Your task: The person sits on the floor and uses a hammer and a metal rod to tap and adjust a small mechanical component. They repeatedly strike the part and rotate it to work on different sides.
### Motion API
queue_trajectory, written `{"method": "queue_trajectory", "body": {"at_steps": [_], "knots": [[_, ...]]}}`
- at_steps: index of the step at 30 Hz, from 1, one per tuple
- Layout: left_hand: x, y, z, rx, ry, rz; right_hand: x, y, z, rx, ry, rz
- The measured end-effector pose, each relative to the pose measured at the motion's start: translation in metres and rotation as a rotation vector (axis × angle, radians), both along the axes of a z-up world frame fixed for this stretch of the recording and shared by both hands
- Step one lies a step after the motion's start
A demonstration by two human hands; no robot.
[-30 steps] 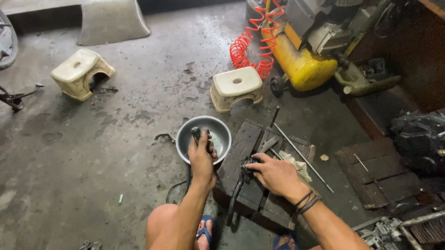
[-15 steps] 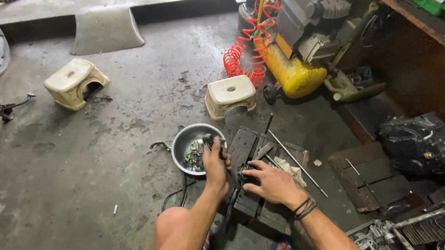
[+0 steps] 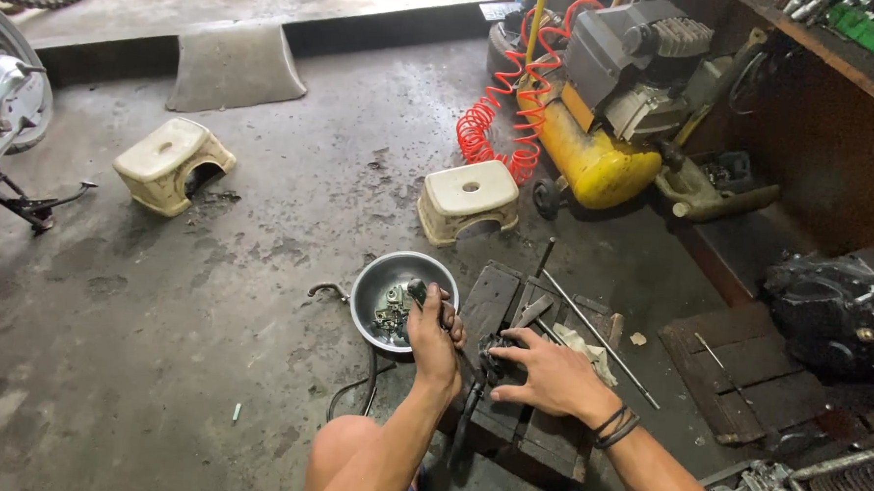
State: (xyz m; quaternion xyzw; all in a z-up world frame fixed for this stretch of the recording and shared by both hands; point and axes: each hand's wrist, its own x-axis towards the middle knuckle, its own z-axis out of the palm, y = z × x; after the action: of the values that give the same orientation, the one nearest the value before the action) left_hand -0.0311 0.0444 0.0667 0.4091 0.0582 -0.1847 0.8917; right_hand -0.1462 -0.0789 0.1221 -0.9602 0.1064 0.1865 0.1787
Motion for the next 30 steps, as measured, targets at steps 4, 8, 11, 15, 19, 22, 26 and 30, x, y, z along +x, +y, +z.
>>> {"method": "queue_trajectory", "body": {"at_steps": [4, 8, 11, 15, 19, 22, 26, 30], "knots": [[-0.01, 0.001, 0.019, -0.008, 0.051, -0.018, 0.003, 0.003, -0.001, -0.053, 0.109, 0.032], [-0.012, -0.004, 0.011, -0.021, 0.049, -0.041, 0.003, 0.005, -0.003, -0.062, 0.109, -0.006], [-0.014, -0.005, 0.009, -0.011, 0.022, -0.056, 0.001, 0.004, -0.01, -0.078, 0.084, 0.006], [-0.012, -0.006, 0.007, -0.011, 0.026, -0.067, 0.001, 0.004, -0.01, -0.094, 0.081, 0.012], [-0.012, -0.005, 0.007, -0.021, 0.05, -0.048, 0.002, 0.002, -0.017, -0.109, 0.069, 0.023], [-0.011, -0.001, 0.012, -0.012, 0.051, -0.049, 0.002, 0.0, -0.021, -0.113, 0.055, 0.03], [-0.009, 0.001, 0.018, 0.005, 0.077, -0.02, 0.002, 0.0, -0.021, -0.112, 0.052, 0.023], [-0.009, -0.001, 0.012, 0.01, 0.077, -0.025, 0.004, 0.007, 0.0, -0.075, 0.137, -0.025]]}}
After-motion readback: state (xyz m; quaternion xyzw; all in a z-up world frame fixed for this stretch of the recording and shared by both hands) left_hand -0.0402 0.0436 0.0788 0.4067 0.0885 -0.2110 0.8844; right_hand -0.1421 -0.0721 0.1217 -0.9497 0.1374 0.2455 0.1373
